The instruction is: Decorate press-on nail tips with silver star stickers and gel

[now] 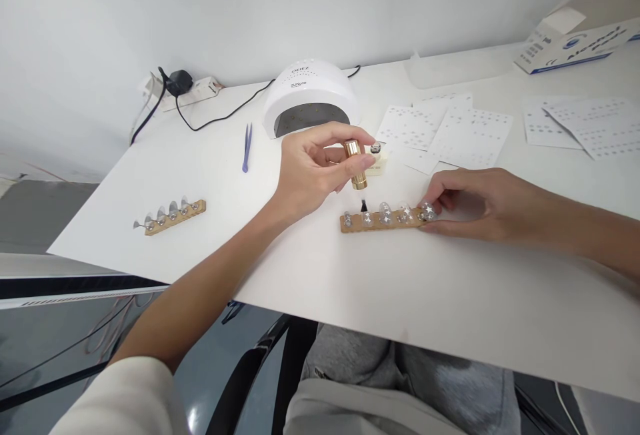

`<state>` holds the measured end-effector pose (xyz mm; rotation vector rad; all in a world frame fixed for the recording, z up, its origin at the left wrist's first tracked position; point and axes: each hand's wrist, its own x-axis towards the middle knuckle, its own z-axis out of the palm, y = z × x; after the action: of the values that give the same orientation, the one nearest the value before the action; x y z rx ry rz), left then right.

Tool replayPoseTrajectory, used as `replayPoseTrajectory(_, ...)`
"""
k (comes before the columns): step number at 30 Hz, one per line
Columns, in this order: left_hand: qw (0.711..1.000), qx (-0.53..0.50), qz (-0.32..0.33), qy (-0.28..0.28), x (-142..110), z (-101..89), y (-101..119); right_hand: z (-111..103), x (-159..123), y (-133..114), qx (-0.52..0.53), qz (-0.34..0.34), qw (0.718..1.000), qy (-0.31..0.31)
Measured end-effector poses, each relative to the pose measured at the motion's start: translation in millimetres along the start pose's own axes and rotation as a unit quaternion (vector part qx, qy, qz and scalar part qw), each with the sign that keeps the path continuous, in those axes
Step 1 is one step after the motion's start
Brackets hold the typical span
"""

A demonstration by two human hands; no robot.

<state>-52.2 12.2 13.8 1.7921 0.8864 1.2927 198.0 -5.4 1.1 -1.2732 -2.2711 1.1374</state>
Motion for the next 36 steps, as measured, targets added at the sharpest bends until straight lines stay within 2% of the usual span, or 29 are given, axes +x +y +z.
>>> replayPoseTrajectory(13,0.997,0.052,0.023,0.045,1.7,-4.8,-5.2,1.4,-0.2,1.5,-0.003,0.002,1.000,0.008)
replayPoseTrajectory(24,0.999,-0.001,-0.027,-0.027,-6.6,4.0,7.9,2.3,0.9,3.0,-0.001,-0.002,1.000,0.012)
replayPoseTrajectory(31,0.998,-0.002,-0.046,-0.045,-7.9,5.7,11.4,1.7,1.3,2.3,-0.007,-0.002,1.000,0.010)
replayPoseTrajectory(36,0.998,0.007,-0.044,-0.038,-7.6,6.2,11.3,2.1,0.8,1.5,-0.003,-0.004,1.000,0.011)
